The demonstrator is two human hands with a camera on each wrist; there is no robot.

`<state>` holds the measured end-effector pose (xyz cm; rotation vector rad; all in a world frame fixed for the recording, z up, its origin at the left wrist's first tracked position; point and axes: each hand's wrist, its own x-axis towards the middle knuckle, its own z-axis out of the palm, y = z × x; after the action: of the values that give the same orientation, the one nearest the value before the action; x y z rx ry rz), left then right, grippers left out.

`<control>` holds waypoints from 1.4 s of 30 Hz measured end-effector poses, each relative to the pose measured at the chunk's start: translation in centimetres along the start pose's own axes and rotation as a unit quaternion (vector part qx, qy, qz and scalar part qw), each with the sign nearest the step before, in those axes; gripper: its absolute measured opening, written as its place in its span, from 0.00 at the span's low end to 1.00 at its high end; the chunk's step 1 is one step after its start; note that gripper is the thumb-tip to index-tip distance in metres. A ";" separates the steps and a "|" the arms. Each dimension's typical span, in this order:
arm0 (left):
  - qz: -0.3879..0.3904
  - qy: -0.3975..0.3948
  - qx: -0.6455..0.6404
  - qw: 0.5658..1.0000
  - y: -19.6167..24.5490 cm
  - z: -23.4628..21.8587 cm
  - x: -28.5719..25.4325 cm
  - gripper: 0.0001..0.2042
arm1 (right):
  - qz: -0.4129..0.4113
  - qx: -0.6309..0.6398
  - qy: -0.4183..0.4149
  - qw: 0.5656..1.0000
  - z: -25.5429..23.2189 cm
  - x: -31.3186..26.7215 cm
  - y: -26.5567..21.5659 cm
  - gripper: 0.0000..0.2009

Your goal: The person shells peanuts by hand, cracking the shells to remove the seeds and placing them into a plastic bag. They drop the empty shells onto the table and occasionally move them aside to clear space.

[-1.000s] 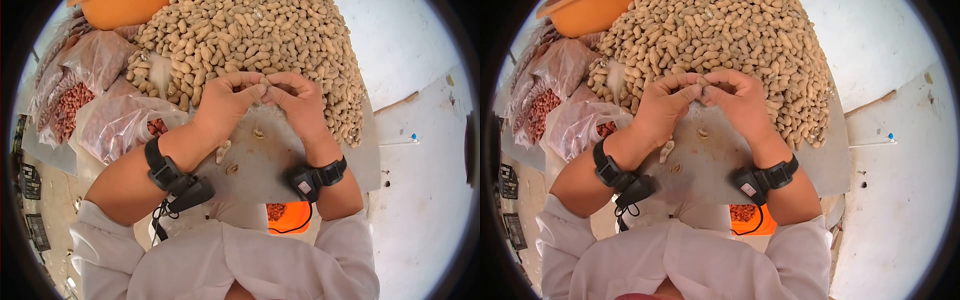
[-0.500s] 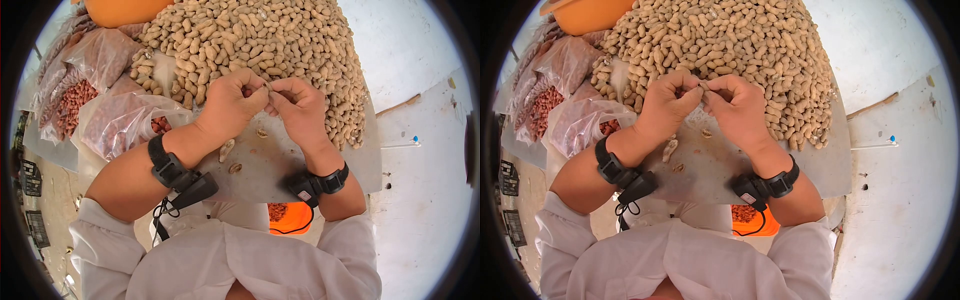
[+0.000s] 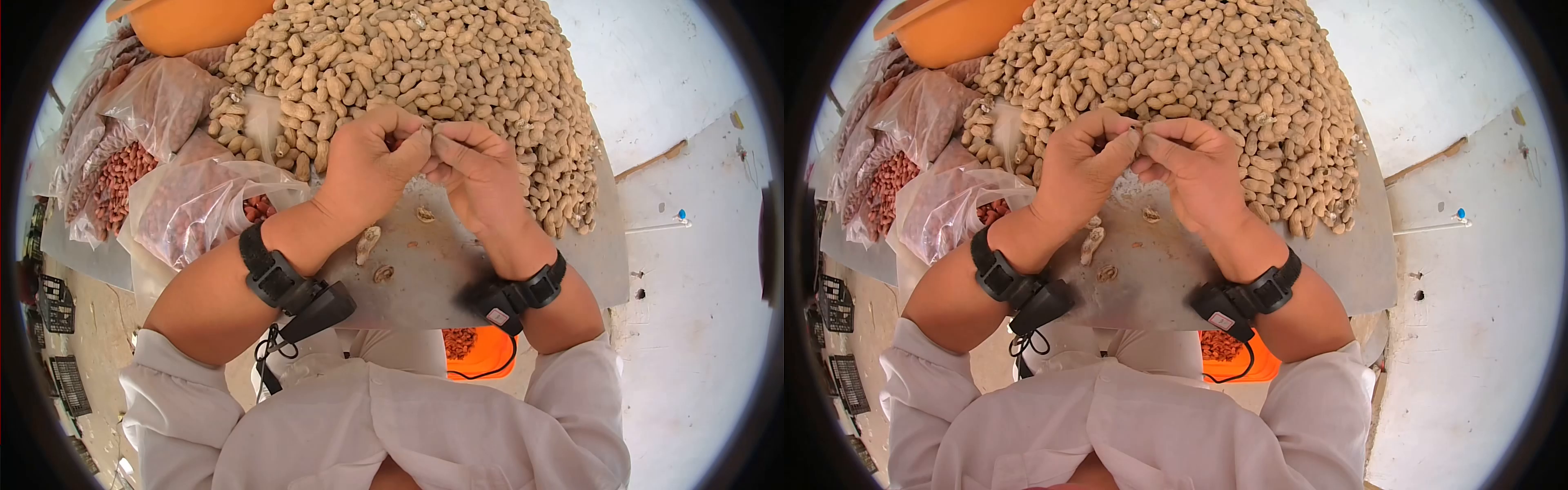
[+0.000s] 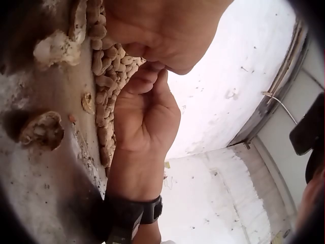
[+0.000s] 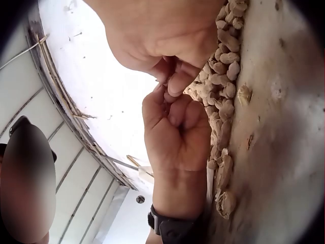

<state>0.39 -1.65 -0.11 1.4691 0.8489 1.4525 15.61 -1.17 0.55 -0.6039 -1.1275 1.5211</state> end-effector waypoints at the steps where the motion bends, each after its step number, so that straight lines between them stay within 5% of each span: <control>1: 0.003 -0.001 -0.002 1.000 0.2 0.0 -0.1 0.06 | 0.006 0.021 -0.001 1.000 -0.1 0.1 0.0 0.06; 8: -0.070 -0.001 -0.098 0.993 0.2 -0.1 0.3 0.05 | 0.002 0.056 0.010 0.998 0.0 0.4 0.0 0.07; 19: -0.230 -0.006 -0.317 0.920 0.3 -0.2 0.4 0.08 | -0.163 -0.306 0.008 0.938 0.7 0.0 -0.5 0.05; 26: -0.280 -0.012 -0.398 0.873 0.1 -0.3 0.3 0.09 | -0.372 -0.548 -0.050 0.747 1.3 0.2 -1.2 0.05; 29: -0.289 -0.001 -0.408 0.866 -0.3 -0.3 0.4 0.11 | -0.377 -0.574 -0.063 0.724 1.1 0.3 -1.3 0.06; 32: -0.281 0.011 -0.365 0.887 -0.1 -0.3 0.4 0.11 | -0.247 -0.438 -0.012 0.864 1.1 -0.2 -1.0 0.05; 35: -0.247 0.025 -0.332 0.910 0.2 -1.1 0.7 0.11 | -0.117 -0.261 -0.004 0.958 0.2 -0.1 -1.4 0.05; 38: -0.191 0.072 -0.339 0.918 0.9 -2.0 1.1 0.12 | 0.013 -0.271 -0.130 0.954 -0.5 0.3 -2.2 0.05; 42: -0.149 0.084 -0.363 0.916 1.0 -2.9 1.7 0.12 | 0.071 -0.356 -0.230 0.903 -0.3 -0.1 -1.8 0.06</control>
<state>-2.49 -0.13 1.23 0.6355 0.5065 1.4481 16.71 -1.21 2.01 -0.8473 -2.0868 1.3832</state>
